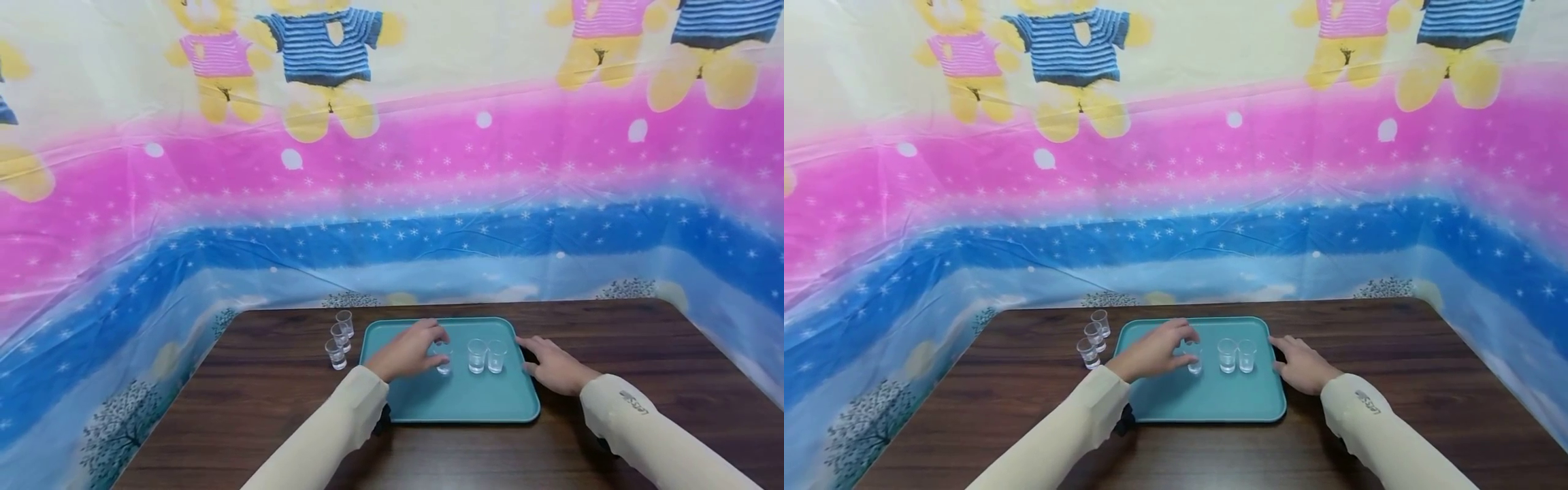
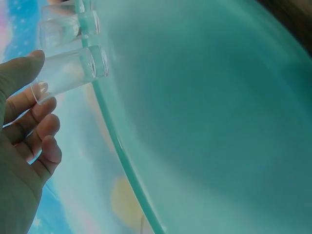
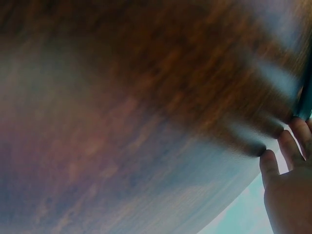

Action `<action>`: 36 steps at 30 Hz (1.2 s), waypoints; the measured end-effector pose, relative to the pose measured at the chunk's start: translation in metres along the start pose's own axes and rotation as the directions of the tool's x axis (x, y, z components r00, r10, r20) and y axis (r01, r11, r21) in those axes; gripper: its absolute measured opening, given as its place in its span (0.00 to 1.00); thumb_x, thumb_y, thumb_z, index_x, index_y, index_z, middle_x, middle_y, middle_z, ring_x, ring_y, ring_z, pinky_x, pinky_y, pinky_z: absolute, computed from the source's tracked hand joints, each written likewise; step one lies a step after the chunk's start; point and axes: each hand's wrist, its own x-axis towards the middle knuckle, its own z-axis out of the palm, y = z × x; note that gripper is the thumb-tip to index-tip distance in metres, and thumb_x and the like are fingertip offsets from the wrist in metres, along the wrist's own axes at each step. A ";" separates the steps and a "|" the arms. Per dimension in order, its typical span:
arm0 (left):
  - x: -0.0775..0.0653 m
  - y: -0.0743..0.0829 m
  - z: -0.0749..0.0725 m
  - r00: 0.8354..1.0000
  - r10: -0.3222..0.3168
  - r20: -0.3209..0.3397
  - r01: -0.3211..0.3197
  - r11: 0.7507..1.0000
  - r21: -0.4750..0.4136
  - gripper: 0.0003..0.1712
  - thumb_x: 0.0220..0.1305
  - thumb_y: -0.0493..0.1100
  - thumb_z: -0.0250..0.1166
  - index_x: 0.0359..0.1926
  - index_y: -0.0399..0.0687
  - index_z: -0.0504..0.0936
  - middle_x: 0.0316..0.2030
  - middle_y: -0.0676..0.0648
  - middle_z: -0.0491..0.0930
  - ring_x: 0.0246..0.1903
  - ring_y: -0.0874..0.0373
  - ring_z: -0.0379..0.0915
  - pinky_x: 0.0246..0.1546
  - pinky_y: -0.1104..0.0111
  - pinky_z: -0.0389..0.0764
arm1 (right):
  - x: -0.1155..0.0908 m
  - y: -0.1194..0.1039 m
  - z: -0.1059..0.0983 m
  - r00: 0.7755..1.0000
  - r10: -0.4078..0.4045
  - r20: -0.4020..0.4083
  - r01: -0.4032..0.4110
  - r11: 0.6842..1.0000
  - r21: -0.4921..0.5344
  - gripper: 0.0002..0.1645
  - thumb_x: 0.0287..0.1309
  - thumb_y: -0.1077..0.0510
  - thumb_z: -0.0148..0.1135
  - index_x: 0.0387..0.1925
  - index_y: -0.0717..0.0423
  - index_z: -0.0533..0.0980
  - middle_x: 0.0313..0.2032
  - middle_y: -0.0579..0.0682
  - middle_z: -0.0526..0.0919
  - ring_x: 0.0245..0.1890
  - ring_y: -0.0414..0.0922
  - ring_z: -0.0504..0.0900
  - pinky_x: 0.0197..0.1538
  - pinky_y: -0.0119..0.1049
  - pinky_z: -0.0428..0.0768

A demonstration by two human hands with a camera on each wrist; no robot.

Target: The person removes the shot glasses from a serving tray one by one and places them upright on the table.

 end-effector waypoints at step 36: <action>-0.103 -0.063 -0.059 0.972 -0.126 -0.197 0.128 0.992 -0.005 0.16 0.58 0.46 0.70 0.45 0.46 0.81 0.41 0.50 0.75 0.44 0.53 0.73 0.37 0.64 0.76 | 0.001 0.000 0.003 1.000 -0.024 -0.008 0.024 1.000 -0.001 0.33 0.66 0.59 0.51 0.69 0.64 0.57 0.64 0.68 0.59 0.64 0.67 0.54 0.57 0.65 0.59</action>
